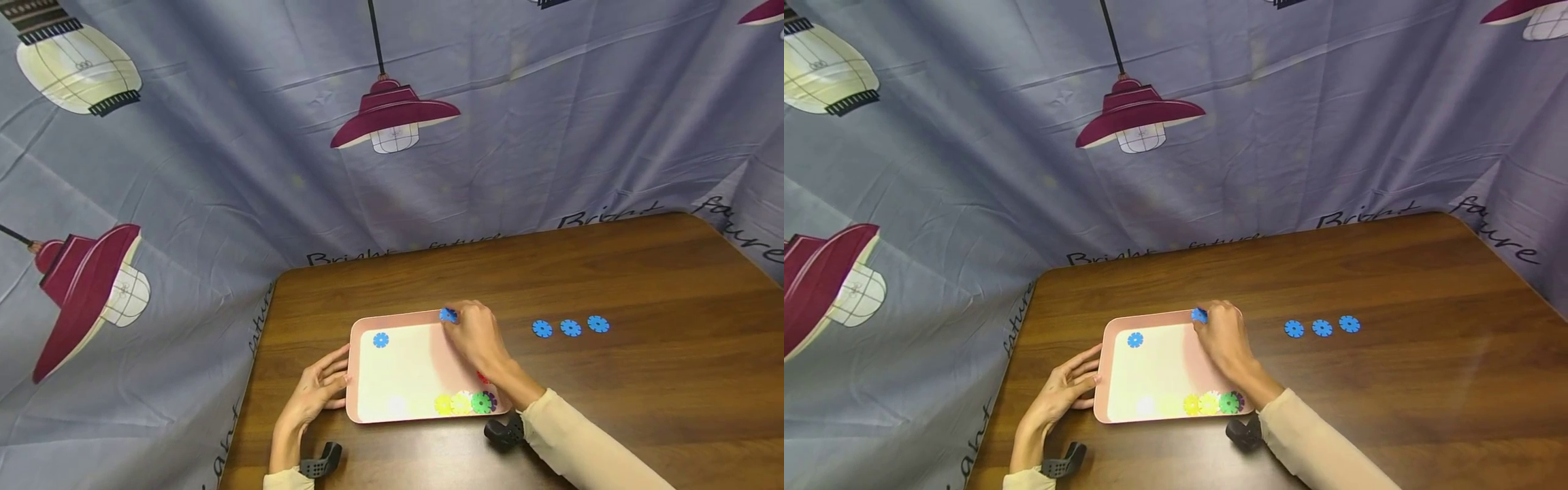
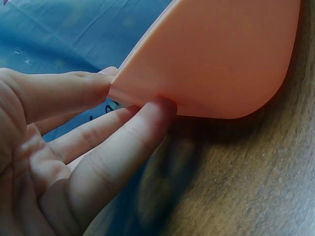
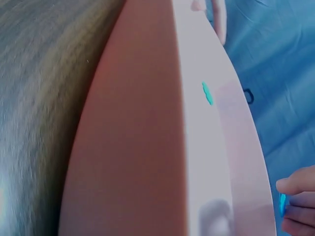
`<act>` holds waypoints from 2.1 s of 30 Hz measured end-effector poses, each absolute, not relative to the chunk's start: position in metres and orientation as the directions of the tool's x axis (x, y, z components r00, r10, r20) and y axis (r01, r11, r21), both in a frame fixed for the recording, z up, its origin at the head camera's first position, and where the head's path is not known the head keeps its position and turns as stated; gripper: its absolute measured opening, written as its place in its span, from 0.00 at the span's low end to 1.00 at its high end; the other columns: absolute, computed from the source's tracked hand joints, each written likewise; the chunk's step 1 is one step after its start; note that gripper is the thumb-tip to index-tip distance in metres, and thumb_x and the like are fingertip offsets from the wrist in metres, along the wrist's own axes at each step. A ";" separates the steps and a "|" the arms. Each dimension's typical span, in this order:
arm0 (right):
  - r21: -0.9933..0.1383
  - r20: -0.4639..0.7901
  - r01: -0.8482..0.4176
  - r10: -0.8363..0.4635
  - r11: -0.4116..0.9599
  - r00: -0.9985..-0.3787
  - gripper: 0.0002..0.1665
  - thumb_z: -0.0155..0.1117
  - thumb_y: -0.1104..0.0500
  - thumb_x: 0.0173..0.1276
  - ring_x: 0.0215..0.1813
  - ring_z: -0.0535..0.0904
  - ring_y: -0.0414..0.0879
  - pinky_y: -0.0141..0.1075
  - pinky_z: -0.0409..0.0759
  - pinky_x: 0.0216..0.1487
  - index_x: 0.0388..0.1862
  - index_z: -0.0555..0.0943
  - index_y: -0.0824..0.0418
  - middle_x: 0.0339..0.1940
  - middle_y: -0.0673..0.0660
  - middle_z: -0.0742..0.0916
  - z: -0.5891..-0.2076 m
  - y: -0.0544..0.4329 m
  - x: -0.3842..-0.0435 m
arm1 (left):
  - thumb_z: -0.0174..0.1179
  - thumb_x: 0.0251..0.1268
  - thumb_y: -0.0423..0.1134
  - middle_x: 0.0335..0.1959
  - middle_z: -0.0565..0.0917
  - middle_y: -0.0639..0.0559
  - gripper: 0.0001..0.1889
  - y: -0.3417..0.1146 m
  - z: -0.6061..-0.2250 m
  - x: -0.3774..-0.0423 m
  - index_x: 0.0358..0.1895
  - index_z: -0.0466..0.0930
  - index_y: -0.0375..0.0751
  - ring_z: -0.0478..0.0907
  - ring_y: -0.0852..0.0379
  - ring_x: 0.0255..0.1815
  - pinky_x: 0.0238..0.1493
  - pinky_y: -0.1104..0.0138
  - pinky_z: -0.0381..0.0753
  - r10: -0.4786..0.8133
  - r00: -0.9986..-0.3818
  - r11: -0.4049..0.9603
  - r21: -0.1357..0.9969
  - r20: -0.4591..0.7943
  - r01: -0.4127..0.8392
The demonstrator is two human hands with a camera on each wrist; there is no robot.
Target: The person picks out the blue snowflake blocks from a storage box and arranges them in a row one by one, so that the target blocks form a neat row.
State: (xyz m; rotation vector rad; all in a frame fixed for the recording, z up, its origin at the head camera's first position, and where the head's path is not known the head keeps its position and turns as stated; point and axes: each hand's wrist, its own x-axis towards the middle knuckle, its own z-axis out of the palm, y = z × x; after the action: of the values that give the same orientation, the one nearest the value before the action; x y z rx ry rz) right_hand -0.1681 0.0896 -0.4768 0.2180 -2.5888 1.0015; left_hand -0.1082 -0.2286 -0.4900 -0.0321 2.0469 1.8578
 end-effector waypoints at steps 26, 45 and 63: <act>-0.638 0.345 -0.087 0.183 0.765 -0.921 0.18 0.74 0.64 0.56 0.43 0.84 0.65 0.61 0.79 0.41 0.46 0.86 0.70 0.39 0.69 0.88 -0.480 0.204 -0.166 | 0.61 0.67 0.28 0.64 0.71 0.28 0.33 -0.229 -0.491 -0.107 0.75 0.61 0.39 0.80 0.46 0.53 0.33 0.61 0.86 0.233 -0.931 0.134 0.958 -0.279 -0.254; -0.603 0.294 0.018 0.243 0.798 -0.924 0.21 0.73 0.63 0.58 0.44 0.82 0.70 0.63 0.76 0.42 0.48 0.84 0.74 0.39 0.74 0.85 -0.490 0.274 -0.159 | 0.60 0.68 0.28 0.65 0.70 0.28 0.33 -0.229 -0.489 -0.107 0.75 0.60 0.39 0.79 0.45 0.54 0.33 0.61 0.86 0.246 -0.929 0.129 0.959 -0.278 -0.252; -0.564 0.236 0.134 0.314 0.815 -0.920 0.22 0.71 0.60 0.61 0.49 0.76 0.76 0.66 0.72 0.47 0.49 0.82 0.74 0.44 0.77 0.83 -0.496 0.330 -0.145 | 0.61 0.68 0.29 0.63 0.72 0.29 0.33 -0.228 -0.492 -0.106 0.75 0.61 0.39 0.80 0.49 0.52 0.33 0.59 0.86 0.228 -0.935 0.137 0.960 -0.271 -0.245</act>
State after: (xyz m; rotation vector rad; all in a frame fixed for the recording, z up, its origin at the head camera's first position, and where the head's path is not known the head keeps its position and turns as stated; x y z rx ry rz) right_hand -0.1447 0.3303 -0.4961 -0.3403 -2.6805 0.7982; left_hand -0.1058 -0.2282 -0.4916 -0.0162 2.0683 1.8561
